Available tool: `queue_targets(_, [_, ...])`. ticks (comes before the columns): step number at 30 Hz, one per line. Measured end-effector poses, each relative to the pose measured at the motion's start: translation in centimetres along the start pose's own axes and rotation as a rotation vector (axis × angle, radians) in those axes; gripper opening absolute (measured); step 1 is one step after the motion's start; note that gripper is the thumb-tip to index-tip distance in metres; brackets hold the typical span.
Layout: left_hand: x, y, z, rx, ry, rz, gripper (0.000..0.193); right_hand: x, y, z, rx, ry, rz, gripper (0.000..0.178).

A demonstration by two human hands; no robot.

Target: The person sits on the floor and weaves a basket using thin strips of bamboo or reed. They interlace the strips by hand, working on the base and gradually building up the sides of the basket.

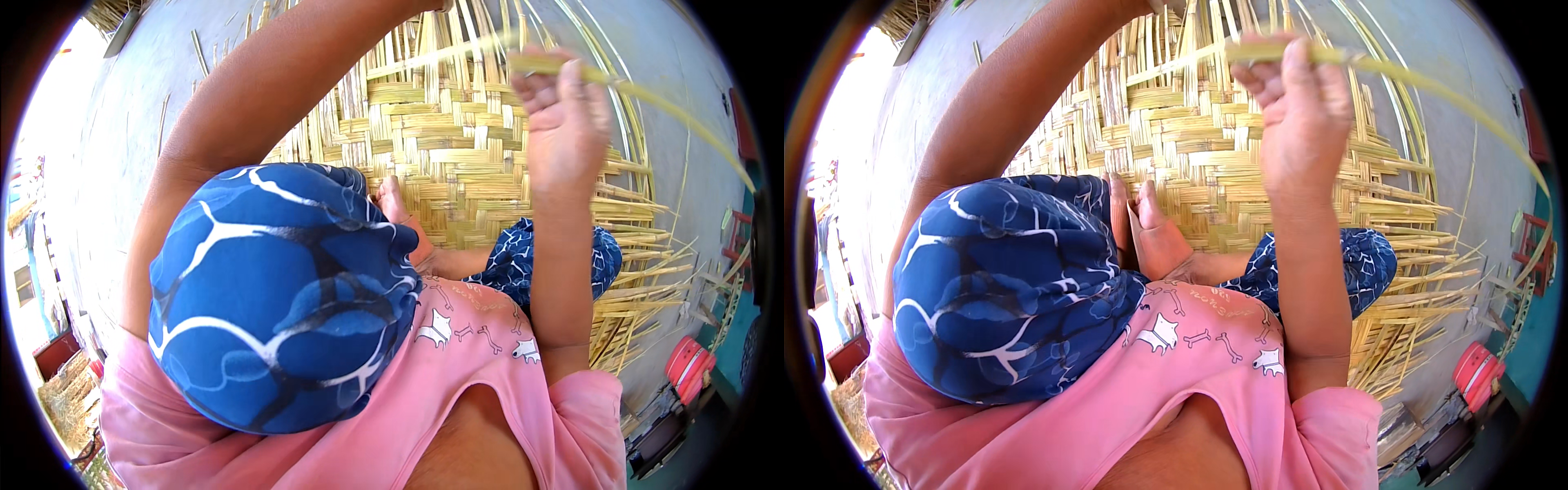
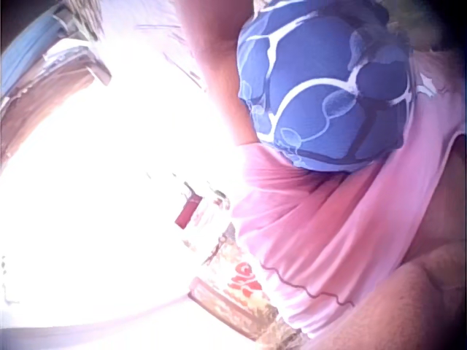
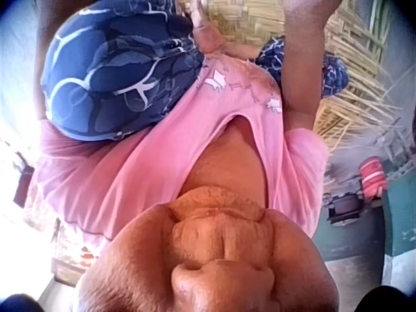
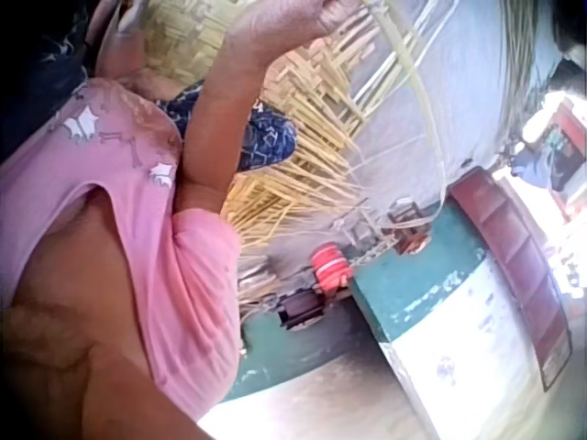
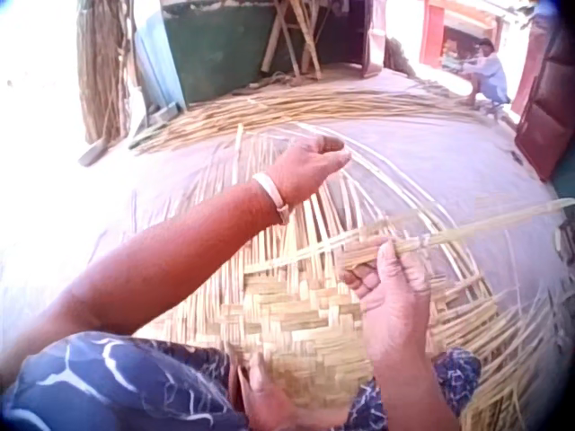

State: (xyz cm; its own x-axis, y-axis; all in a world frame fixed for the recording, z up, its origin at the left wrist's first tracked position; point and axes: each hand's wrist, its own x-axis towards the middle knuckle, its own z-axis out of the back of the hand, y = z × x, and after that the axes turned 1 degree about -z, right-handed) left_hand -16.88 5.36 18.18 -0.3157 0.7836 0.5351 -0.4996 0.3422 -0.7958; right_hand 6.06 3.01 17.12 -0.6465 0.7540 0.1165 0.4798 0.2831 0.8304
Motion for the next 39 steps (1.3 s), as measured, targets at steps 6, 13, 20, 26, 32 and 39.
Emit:
queue_targets(6, [-9.9,8.8,3.1,0.769,0.603,0.593,0.034,-7.1,-12.1,9.5,-0.056,-0.186,-0.827,0.028])
queue_targets(13, [-15.6,9.4,4.5,0.861,0.678,0.788,0.039,-5.8,-11.5,6.3,-0.442,0.373,-1.161,0.031])
queue_targets(20, [-15.6,8.8,4.8,0.691,0.540,0.876,0.031,5.7,-13.3,4.0,-1.083,0.490,-0.734,0.030])
queue_targets(26, [-17.1,8.8,4.4,0.626,0.260,0.819,0.028,11.4,-17.5,4.3,-0.988,0.366,-0.686,0.031])
queue_targets(32, [-18.7,9.3,3.9,0.697,0.019,0.707,0.024,14.1,-17.6,1.7,-1.276,0.467,-0.347,0.027])
queue_targets(39, [-18.6,9.8,3.4,0.685,-0.109,0.808,0.019,18.1,-19.6,0.7,-1.779,0.648,-0.201,0.021])
